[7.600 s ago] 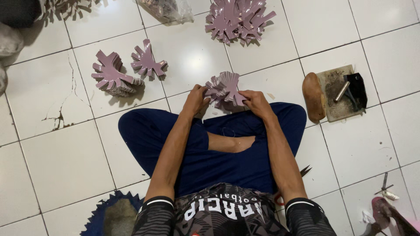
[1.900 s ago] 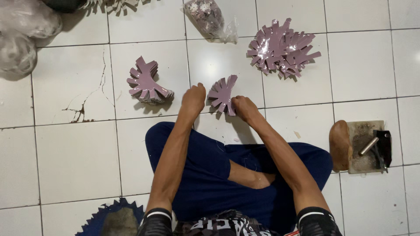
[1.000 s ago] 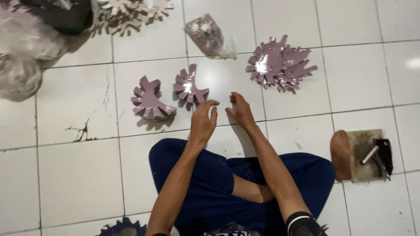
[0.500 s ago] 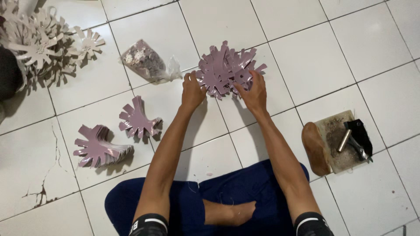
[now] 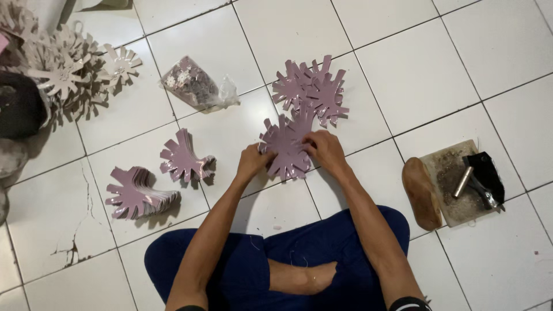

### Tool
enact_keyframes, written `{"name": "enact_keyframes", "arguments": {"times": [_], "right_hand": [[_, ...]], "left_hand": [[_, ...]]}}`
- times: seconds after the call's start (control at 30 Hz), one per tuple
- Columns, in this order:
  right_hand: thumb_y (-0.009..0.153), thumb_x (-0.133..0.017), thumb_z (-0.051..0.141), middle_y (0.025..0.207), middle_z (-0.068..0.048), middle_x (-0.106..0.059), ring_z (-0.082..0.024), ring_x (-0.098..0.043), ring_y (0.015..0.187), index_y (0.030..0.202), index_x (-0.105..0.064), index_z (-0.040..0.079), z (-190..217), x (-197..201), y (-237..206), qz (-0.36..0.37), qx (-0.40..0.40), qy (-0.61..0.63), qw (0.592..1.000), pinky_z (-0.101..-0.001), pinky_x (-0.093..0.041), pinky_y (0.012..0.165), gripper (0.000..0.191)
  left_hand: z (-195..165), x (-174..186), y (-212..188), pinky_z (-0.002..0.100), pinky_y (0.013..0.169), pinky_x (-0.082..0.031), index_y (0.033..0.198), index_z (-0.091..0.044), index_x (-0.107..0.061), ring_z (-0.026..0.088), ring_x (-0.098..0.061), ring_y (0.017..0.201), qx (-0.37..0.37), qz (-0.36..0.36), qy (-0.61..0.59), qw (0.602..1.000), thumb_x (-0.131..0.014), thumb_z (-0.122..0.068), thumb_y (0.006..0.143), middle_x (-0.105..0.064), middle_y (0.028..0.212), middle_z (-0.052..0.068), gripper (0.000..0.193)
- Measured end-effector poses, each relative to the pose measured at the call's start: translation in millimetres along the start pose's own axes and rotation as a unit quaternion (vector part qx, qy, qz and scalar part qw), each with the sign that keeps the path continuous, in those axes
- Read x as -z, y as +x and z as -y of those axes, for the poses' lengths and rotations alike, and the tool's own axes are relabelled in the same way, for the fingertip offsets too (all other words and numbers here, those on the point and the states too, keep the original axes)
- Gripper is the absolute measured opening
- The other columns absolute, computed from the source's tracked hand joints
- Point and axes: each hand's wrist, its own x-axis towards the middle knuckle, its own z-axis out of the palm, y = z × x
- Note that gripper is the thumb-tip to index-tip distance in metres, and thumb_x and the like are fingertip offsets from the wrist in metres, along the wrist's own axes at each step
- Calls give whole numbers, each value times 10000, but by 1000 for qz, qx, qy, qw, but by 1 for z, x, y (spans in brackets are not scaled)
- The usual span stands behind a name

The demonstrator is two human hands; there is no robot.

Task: The person sits on the tiled floor and stacks glossy pink flower-shaped cut pieces one at a time into piles, grouping them by shape. At the end the person sets the finished stacks aside and reaches toward other materials on the floor.

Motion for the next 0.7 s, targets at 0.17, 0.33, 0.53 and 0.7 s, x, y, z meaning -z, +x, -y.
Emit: {"name": "enact_keyframes", "arguments": {"times": [0.17,0.33,0.53,0.7], "right_hand": [[825,-793,227,864,-86,-743,-267,-707,834,1025,-768,135,22,-14,-82,106,-61,-5,992,-400,-561,757,222],[802,-776,184,1098,-145,-699,-327,-669,992,1153,-729,118,57,-38,-136,-55,87,-103,989,-452,-513,871,360],[850,-731,157,1172,-120,-696,-308,-627,1130,1227,-664,89,85,-67,-139,-69,144,-181,970,-476,-438,949,389],[919,-698,107,1069,-108,-680,-303,-665,1087,1173,-705,86,100,-68,-129,-46,98,-230,967,-454,-501,930,254]], "left_hand": [[44,-8,-68,403,723,-596,1079,12,-704,285,-757,755,54,40,2,998,-747,-326,865,-762,817,147,402],[81,-26,-130,456,826,-554,1292,66,-507,422,-671,975,-166,-228,37,959,-780,-189,796,-664,1097,264,622],[88,-40,-155,485,852,-542,1241,-30,-610,412,-660,1007,-199,-226,199,933,-685,-120,890,-677,1120,209,370],[74,-29,-152,471,821,-554,1194,-91,-693,365,-668,941,-198,-200,284,917,-703,-198,909,-693,976,152,304]]}}
